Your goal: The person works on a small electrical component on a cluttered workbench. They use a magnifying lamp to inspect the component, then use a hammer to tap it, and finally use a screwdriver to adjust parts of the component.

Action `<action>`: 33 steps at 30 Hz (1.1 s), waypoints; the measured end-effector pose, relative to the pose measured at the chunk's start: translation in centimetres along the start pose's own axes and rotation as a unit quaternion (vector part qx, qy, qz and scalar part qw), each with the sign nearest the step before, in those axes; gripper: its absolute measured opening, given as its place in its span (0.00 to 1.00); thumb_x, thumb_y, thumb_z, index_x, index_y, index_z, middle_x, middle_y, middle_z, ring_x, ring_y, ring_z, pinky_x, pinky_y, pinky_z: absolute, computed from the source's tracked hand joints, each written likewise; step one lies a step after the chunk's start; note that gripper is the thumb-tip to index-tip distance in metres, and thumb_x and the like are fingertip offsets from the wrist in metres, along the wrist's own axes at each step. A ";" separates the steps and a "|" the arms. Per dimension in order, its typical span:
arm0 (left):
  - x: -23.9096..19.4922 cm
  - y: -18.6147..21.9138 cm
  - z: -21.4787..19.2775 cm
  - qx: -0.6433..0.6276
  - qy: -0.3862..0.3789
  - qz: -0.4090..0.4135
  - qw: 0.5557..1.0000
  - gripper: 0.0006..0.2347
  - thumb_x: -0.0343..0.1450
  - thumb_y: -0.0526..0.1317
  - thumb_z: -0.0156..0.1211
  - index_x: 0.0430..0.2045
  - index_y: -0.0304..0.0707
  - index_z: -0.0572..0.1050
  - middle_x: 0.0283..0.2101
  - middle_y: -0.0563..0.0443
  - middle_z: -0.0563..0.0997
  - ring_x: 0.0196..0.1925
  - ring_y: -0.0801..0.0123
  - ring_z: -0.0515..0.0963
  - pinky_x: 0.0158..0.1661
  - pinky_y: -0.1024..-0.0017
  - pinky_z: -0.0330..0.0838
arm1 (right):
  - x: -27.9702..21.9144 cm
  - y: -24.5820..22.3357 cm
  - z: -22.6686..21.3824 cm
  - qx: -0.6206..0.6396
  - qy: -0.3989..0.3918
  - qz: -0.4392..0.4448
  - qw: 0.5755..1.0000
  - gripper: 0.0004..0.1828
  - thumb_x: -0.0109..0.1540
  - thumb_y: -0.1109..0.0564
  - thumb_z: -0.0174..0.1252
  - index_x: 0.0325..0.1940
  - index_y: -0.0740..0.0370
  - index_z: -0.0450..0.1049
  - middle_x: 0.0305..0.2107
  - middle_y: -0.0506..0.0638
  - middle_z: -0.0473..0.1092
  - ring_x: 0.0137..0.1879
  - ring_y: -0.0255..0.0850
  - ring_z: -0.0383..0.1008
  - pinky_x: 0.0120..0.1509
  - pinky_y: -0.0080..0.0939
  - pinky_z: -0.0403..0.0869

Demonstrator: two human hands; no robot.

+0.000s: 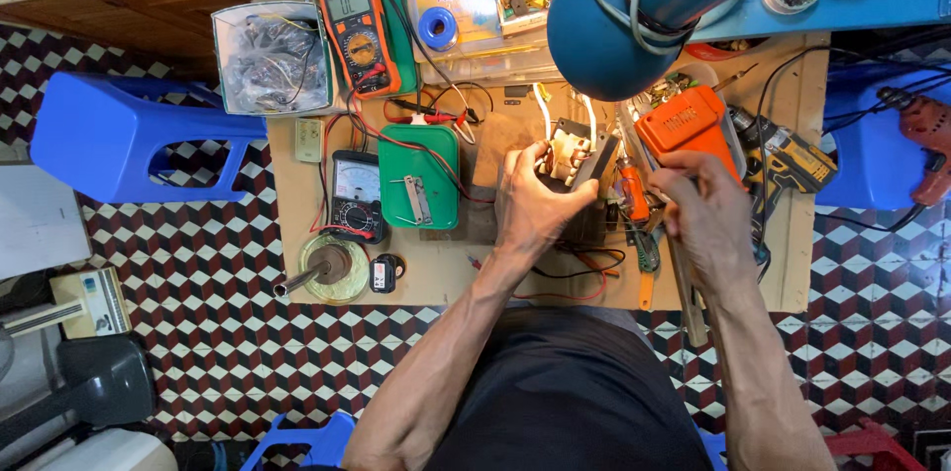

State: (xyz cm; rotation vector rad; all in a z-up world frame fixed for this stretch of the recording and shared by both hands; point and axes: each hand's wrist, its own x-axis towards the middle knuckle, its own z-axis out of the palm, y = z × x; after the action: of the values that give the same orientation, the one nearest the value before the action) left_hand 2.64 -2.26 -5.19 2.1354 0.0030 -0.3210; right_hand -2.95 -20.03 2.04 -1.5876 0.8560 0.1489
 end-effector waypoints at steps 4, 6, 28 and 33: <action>-0.6 2.7 -1.7 0.025 0.041 0.073 0.996 0.31 0.57 0.49 0.73 0.51 0.30 0.74 0.48 0.42 0.74 0.52 0.53 0.77 0.51 0.59 0.74 | 1.0 -0.1 2.3 0.047 -0.074 0.027 0.996 0.40 0.57 0.47 0.63 0.69 0.66 0.62 0.42 0.47 0.72 0.22 0.27 0.60 0.23 0.27 0.60; -0.8 3.7 -2.4 0.053 0.047 0.095 0.993 0.31 0.57 0.49 0.74 0.51 0.30 0.73 0.48 0.42 0.74 0.53 0.52 0.74 0.51 0.58 0.73 | 1.0 -0.8 3.2 0.088 -0.103 0.022 0.991 0.42 0.57 0.47 0.63 0.71 0.68 0.61 0.36 0.53 0.69 0.21 0.27 0.59 0.22 0.28 0.59; 2.1 4.0 -3.2 0.092 0.092 0.154 0.979 0.34 0.59 0.43 0.74 0.59 0.31 0.67 0.52 0.41 0.69 0.56 0.51 0.69 0.57 0.56 0.67 | 3.7 -3.6 5.7 0.066 -0.123 0.000 0.990 0.19 0.58 0.55 0.60 0.49 0.68 0.68 0.16 0.40 0.58 0.16 0.27 0.54 0.18 0.30 0.51; 2.4 4.0 -3.0 0.092 0.085 0.148 0.981 0.34 0.58 0.42 0.74 0.58 0.31 0.67 0.52 0.41 0.69 0.56 0.50 0.69 0.57 0.56 0.67 | 4.0 -3.6 5.7 0.084 -0.132 -0.005 0.988 0.19 0.58 0.56 0.60 0.50 0.67 0.68 0.19 0.40 0.60 0.16 0.26 0.55 0.17 0.29 0.51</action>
State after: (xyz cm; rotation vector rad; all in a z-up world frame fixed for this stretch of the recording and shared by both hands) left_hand 6.12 -2.30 -0.94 2.3004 -0.2513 0.0385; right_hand 4.15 -16.81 1.38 -1.3770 0.6374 0.2663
